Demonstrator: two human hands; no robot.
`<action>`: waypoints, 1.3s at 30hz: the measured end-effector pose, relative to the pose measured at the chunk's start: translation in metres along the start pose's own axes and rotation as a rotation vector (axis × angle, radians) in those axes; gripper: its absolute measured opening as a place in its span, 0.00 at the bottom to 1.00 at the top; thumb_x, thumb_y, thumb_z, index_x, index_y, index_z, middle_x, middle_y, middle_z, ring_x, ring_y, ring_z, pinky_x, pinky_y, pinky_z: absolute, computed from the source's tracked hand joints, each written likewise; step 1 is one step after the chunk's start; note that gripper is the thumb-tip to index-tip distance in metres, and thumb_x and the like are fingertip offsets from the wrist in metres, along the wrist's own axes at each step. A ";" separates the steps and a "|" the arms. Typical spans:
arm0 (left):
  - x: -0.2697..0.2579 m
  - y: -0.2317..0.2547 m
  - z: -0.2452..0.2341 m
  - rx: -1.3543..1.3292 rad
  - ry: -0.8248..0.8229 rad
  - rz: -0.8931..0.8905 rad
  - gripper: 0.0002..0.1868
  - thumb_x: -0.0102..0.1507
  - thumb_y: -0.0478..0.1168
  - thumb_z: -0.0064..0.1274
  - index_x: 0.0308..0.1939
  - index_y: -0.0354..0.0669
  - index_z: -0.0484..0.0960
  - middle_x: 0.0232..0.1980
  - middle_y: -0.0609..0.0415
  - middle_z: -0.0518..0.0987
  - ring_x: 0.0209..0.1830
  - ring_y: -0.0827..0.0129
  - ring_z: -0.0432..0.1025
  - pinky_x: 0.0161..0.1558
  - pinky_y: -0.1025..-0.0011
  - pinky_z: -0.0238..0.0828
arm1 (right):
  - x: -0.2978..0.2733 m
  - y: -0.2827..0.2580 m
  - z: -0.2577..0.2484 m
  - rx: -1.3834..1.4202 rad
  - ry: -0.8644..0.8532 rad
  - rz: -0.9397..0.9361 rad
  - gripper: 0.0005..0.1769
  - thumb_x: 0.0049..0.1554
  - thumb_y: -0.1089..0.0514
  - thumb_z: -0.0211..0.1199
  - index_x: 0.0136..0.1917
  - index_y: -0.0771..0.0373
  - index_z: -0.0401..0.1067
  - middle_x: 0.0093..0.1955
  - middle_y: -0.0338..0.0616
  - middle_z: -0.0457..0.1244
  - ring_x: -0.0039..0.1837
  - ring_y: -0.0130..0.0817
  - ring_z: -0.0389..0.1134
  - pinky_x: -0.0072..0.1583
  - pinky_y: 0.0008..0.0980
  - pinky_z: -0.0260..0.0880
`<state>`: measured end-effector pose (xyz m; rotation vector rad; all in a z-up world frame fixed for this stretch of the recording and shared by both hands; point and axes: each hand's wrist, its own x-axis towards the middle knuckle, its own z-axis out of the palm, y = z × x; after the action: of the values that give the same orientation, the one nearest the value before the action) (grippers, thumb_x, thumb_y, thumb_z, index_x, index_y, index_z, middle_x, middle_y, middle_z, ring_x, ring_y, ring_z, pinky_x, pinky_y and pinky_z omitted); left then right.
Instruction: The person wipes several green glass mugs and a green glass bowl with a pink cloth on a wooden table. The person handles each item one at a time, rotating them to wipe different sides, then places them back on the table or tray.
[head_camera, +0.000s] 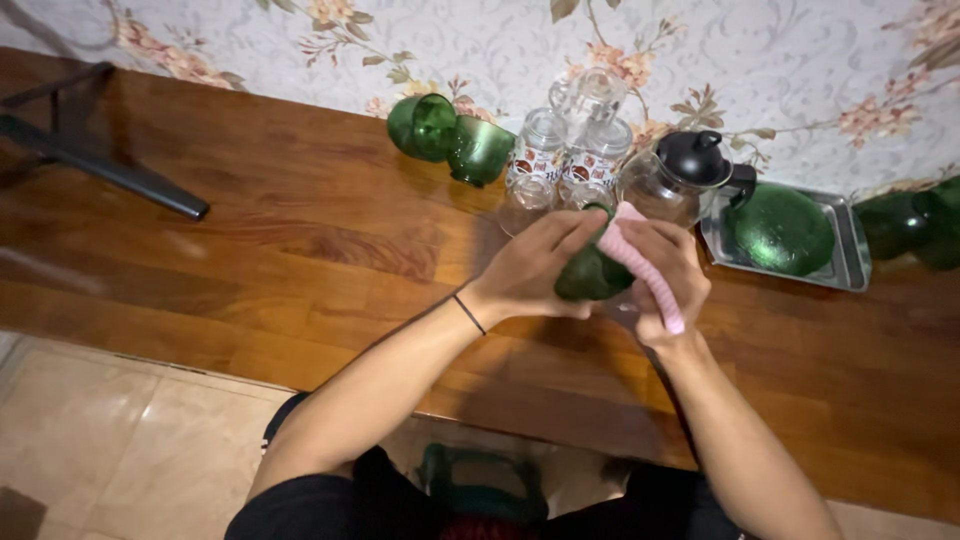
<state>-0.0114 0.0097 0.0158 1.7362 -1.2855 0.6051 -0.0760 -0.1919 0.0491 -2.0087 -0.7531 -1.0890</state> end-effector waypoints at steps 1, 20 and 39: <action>-0.001 0.000 0.002 0.037 0.025 0.037 0.54 0.55 0.52 0.71 0.77 0.42 0.56 0.71 0.43 0.68 0.69 0.48 0.67 0.72 0.59 0.66 | -0.001 -0.002 -0.003 -0.046 -0.029 -0.039 0.23 0.66 0.48 0.51 0.58 0.68 0.77 0.60 0.52 0.69 0.65 0.53 0.69 0.69 0.48 0.69; 0.001 0.007 -0.001 -0.010 0.180 -0.128 0.60 0.51 0.48 0.77 0.79 0.40 0.53 0.68 0.43 0.72 0.70 0.49 0.70 0.72 0.60 0.68 | -0.004 -0.003 0.003 -0.145 -0.050 -0.081 0.27 0.57 0.57 0.61 0.66 0.73 0.70 0.69 0.59 0.64 0.73 0.58 0.64 0.73 0.52 0.63; 0.007 -0.004 0.002 -0.042 -0.073 -0.358 0.60 0.44 0.51 0.74 0.73 0.35 0.59 0.69 0.39 0.71 0.69 0.47 0.67 0.72 0.60 0.63 | -0.004 0.001 0.007 -0.139 -0.061 -0.083 0.21 0.60 0.57 0.58 0.64 0.70 0.73 0.69 0.56 0.64 0.72 0.60 0.64 0.74 0.53 0.64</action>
<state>-0.0050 0.0045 0.0190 1.9076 -0.9922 0.3081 -0.0745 -0.1875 0.0426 -2.1528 -0.8183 -1.1596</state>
